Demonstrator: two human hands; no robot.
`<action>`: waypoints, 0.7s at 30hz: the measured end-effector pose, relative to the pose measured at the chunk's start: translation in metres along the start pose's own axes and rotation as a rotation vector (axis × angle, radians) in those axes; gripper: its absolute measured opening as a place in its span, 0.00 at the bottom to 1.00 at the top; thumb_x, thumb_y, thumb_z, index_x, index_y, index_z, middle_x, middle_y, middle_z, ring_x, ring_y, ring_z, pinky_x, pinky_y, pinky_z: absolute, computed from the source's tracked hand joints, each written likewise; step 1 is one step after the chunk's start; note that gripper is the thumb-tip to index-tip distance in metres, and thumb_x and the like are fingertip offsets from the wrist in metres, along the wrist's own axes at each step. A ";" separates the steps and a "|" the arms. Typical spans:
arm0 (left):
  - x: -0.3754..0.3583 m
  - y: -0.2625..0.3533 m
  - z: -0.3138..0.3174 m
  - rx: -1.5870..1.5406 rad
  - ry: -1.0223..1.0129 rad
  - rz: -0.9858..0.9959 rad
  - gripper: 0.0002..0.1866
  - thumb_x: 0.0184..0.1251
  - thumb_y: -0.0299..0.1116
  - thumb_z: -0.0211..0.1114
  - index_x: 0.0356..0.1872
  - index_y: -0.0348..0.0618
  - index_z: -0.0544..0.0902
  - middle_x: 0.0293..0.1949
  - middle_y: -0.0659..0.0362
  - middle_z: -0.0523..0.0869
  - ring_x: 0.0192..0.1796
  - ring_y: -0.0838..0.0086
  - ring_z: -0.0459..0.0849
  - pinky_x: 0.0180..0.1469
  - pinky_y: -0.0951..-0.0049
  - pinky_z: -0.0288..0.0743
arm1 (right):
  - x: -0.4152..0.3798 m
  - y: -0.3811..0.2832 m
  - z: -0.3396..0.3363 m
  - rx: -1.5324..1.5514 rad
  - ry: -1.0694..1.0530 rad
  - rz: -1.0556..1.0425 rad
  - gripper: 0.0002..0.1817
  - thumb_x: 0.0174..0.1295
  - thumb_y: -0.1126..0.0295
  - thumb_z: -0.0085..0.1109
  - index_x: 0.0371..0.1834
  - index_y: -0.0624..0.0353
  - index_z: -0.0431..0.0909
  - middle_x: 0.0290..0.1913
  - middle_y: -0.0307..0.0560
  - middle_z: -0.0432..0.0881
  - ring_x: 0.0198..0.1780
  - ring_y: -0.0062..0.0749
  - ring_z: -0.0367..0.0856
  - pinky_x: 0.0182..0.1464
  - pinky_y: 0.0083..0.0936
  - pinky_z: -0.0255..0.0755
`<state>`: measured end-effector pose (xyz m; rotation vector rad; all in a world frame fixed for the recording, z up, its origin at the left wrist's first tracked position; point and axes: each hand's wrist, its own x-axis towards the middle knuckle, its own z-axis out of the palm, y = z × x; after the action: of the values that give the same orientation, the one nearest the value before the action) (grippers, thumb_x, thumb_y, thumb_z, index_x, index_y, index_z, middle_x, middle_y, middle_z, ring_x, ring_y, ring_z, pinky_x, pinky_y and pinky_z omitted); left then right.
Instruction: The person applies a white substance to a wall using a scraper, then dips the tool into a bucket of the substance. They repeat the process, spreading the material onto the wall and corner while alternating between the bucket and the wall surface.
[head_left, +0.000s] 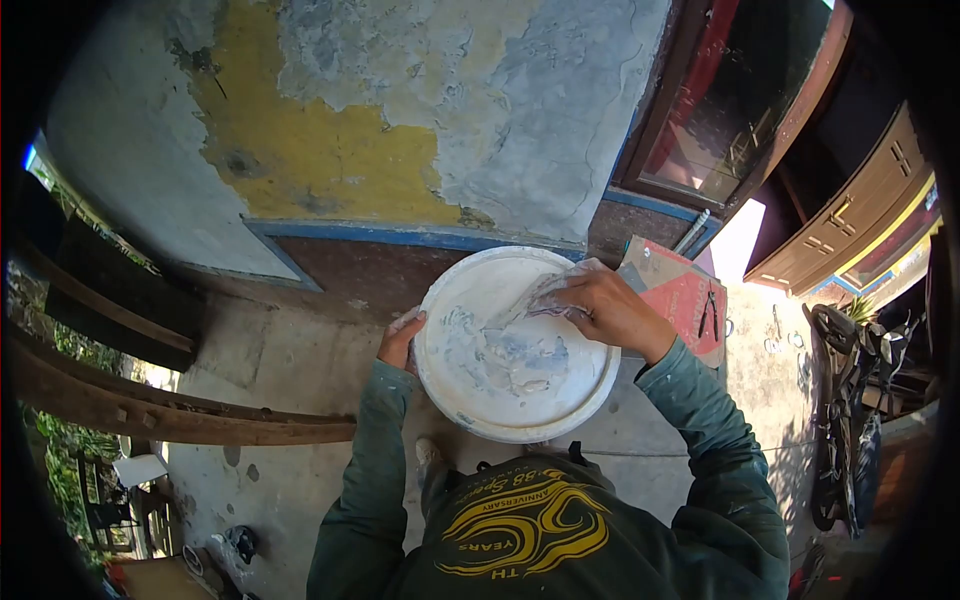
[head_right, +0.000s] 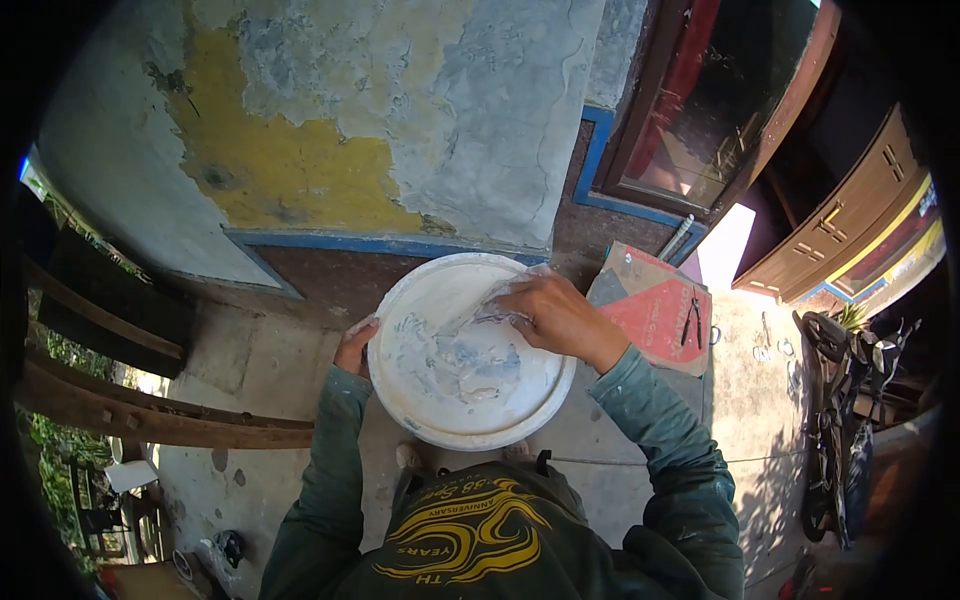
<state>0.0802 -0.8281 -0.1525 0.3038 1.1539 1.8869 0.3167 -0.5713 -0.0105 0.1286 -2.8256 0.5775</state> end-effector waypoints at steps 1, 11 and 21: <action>0.006 0.003 -0.011 -0.017 -0.042 -0.029 0.22 0.72 0.35 0.65 0.60 0.30 0.79 0.51 0.51 0.88 0.49 0.68 0.88 0.51 0.69 0.82 | 0.008 -0.009 -0.002 -0.013 -0.003 0.052 0.20 0.49 0.76 0.66 0.49 0.58 0.87 0.43 0.52 0.87 0.48 0.49 0.83 0.57 0.41 0.71; 0.048 0.047 -0.094 0.029 -0.191 -0.194 0.23 0.72 0.35 0.65 0.62 0.31 0.78 0.53 0.51 0.87 0.48 0.67 0.88 0.51 0.68 0.82 | 0.052 -0.092 0.066 -0.189 0.019 0.332 0.20 0.45 0.77 0.68 0.45 0.57 0.88 0.43 0.51 0.87 0.47 0.48 0.82 0.57 0.41 0.70; 0.064 0.031 -0.105 0.008 -0.257 -0.281 0.20 0.72 0.33 0.64 0.59 0.31 0.80 0.51 0.51 0.88 0.50 0.67 0.87 0.54 0.66 0.81 | 0.053 -0.117 0.086 -0.138 -0.052 0.460 0.19 0.48 0.79 0.64 0.46 0.55 0.87 0.44 0.51 0.87 0.48 0.49 0.84 0.54 0.39 0.74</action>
<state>-0.0371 -0.8465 -0.1982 0.3572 0.9758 1.5480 0.2618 -0.7147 -0.0286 -0.5515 -2.9415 0.4672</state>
